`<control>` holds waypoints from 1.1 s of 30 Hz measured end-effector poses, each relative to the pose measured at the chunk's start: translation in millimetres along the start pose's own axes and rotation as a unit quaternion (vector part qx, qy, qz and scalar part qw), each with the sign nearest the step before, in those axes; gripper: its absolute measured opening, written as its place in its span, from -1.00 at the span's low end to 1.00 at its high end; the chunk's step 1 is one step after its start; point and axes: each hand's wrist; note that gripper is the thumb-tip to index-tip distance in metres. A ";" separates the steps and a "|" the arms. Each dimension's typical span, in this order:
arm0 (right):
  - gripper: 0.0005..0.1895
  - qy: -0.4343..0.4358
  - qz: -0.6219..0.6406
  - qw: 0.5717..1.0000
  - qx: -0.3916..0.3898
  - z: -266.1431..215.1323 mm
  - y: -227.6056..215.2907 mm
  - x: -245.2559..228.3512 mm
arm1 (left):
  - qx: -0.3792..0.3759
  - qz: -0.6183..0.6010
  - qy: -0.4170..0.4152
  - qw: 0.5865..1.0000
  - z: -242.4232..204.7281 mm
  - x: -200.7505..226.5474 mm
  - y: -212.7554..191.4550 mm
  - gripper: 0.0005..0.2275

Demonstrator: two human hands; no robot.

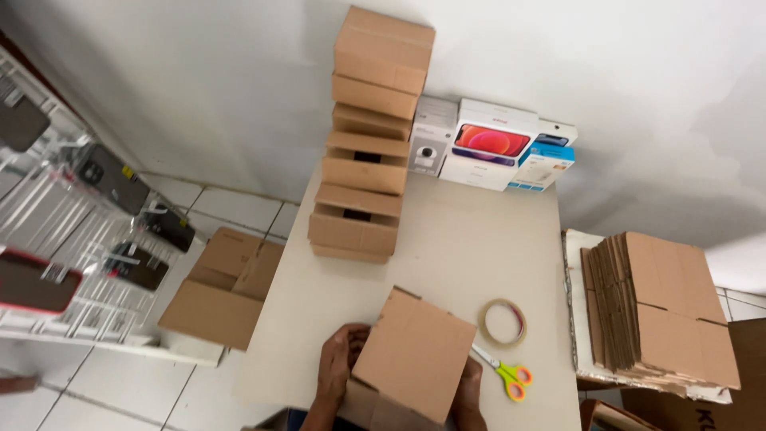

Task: Assembling small cardboard boxes by folding flat sheets and securing them with tape.

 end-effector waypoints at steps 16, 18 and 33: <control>-0.77 0.021 0.022 1.000 0.006 149.4 -37.3 127.1 | -0.038 0.027 0.053 0.997 -10.9 -7.0 -3.1 -0.32; -0.72 0.056 0.013 0.998 0.016 151.7 -39.9 147.4 | -0.036 0.034 0.044 0.998 -10.7 -15.7 -5.2 -0.33; -0.69 0.053 -0.064 0.996 -0.024 153.5 -55.0 160.1 | 0.003 0.007 0.082 0.997 -8.2 -32.3 -8.9 -0.36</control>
Point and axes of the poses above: each hand's wrist, its own z-axis towards the middle knuckle, its own y-axis out of the palm, x = y × z, and after that the axes turned 7 degrees about y, right-handed
